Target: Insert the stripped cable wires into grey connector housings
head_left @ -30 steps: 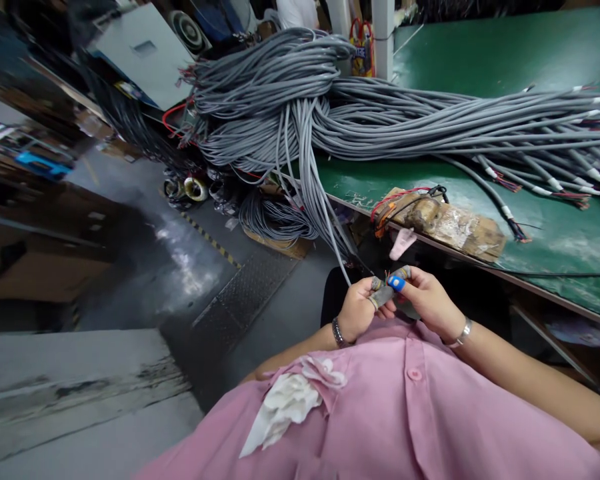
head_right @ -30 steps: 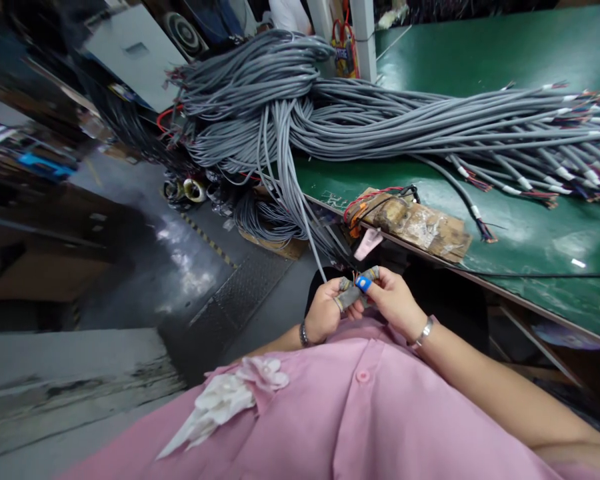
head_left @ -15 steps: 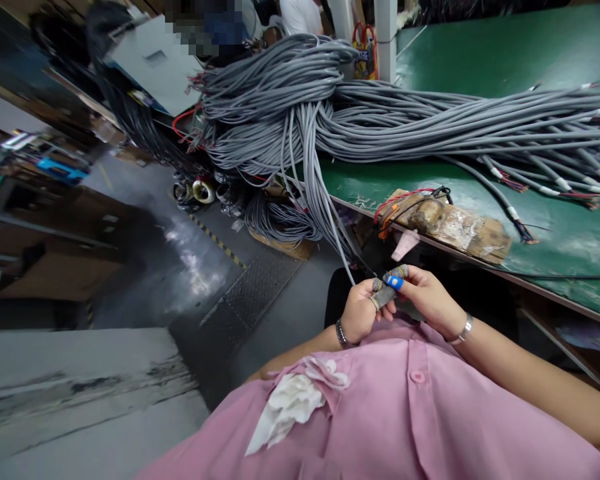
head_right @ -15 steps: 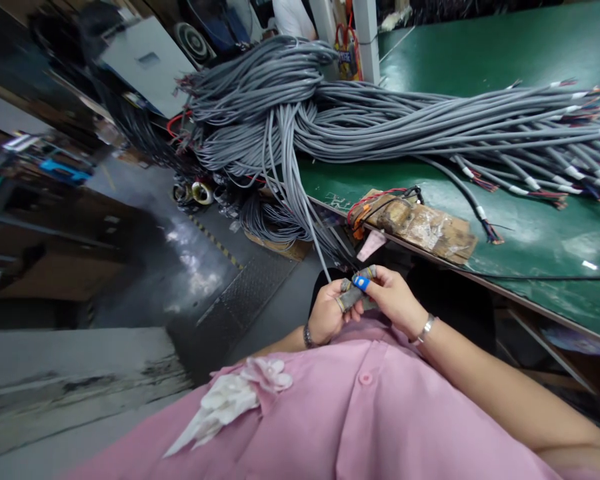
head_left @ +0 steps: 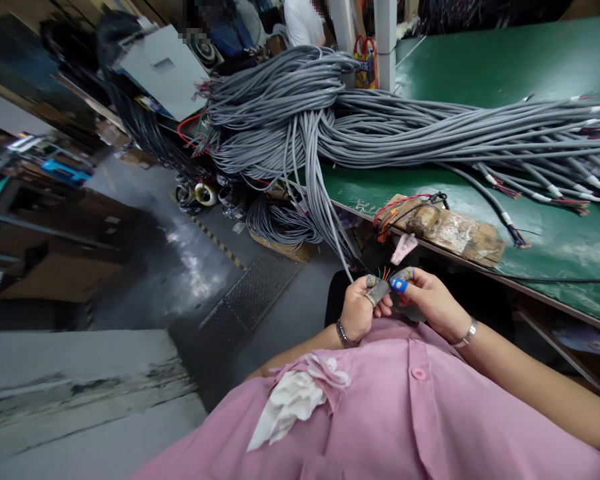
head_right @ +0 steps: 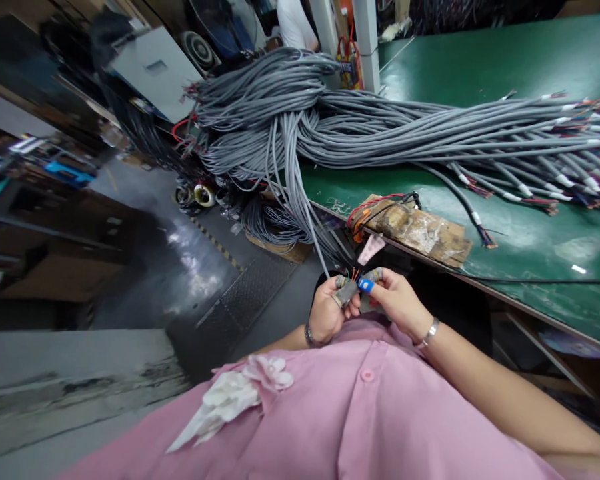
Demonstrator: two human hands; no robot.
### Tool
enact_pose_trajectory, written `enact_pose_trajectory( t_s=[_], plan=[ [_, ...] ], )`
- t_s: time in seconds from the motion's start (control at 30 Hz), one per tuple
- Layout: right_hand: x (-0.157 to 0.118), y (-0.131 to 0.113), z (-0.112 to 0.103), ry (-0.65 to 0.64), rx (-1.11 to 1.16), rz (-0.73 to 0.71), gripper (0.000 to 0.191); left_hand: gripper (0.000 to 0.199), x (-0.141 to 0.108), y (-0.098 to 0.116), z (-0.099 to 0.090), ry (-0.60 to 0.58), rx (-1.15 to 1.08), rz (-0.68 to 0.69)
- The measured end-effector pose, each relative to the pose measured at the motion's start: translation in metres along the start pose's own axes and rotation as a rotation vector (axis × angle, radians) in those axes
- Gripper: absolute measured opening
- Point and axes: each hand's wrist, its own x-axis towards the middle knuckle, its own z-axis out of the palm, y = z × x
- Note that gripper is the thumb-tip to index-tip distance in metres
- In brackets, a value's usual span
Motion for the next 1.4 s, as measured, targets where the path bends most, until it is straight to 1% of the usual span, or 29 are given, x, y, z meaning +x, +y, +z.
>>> enact_pose_trajectory(
  t_s=[0.13,0.23,0.53,0.67,0.77,0.93,1.0,1.07,1.13,1.23,1.3,1.4],
  plan=[
    [0.001,0.005,0.001,0.027,0.004,-0.017,0.031,0.028,0.001,0.0,0.003,0.045,-0.02,0.036],
    [0.001,0.007,0.002,0.032,0.05,-0.009,0.03,0.027,0.002,0.0,0.005,0.073,-0.054,0.042],
    [-0.003,0.005,0.008,0.039,0.184,0.006,0.025,0.028,0.001,0.005,0.008,0.081,-0.155,0.044],
    [-0.006,0.004,0.011,0.019,0.22,0.02,0.025,0.028,0.0,0.005,0.008,0.078,-0.195,0.027],
    [-0.008,0.003,0.012,-0.02,0.185,0.029,0.027,0.03,0.0,0.005,0.008,0.081,-0.213,0.021],
    [-0.011,0.002,0.01,-0.07,-0.01,-0.017,0.028,0.028,-0.001,0.005,0.005,0.08,-0.182,0.022],
    [-0.011,0.001,0.009,-0.045,-0.028,-0.033,0.027,0.028,-0.003,0.005,0.004,0.079,-0.151,0.027],
    [-0.011,0.0,0.008,0.007,-0.008,-0.05,0.026,0.028,-0.005,0.005,0.004,0.069,-0.11,0.025],
    [-0.011,-0.001,0.008,0.044,0.012,-0.065,0.026,0.029,-0.007,0.004,0.003,0.04,-0.062,0.009],
    [-0.01,0.0,0.009,0.049,0.046,-0.071,0.026,0.03,-0.011,0.004,0.004,-0.007,-0.014,-0.014],
    [-0.01,0.001,0.01,0.057,0.065,-0.058,0.026,0.03,-0.011,0.005,0.004,-0.002,-0.022,-0.01],
    [-0.011,0.004,0.011,0.066,0.061,-0.043,0.025,0.029,-0.01,0.005,0.004,0.044,-0.072,0.017]
  ],
)
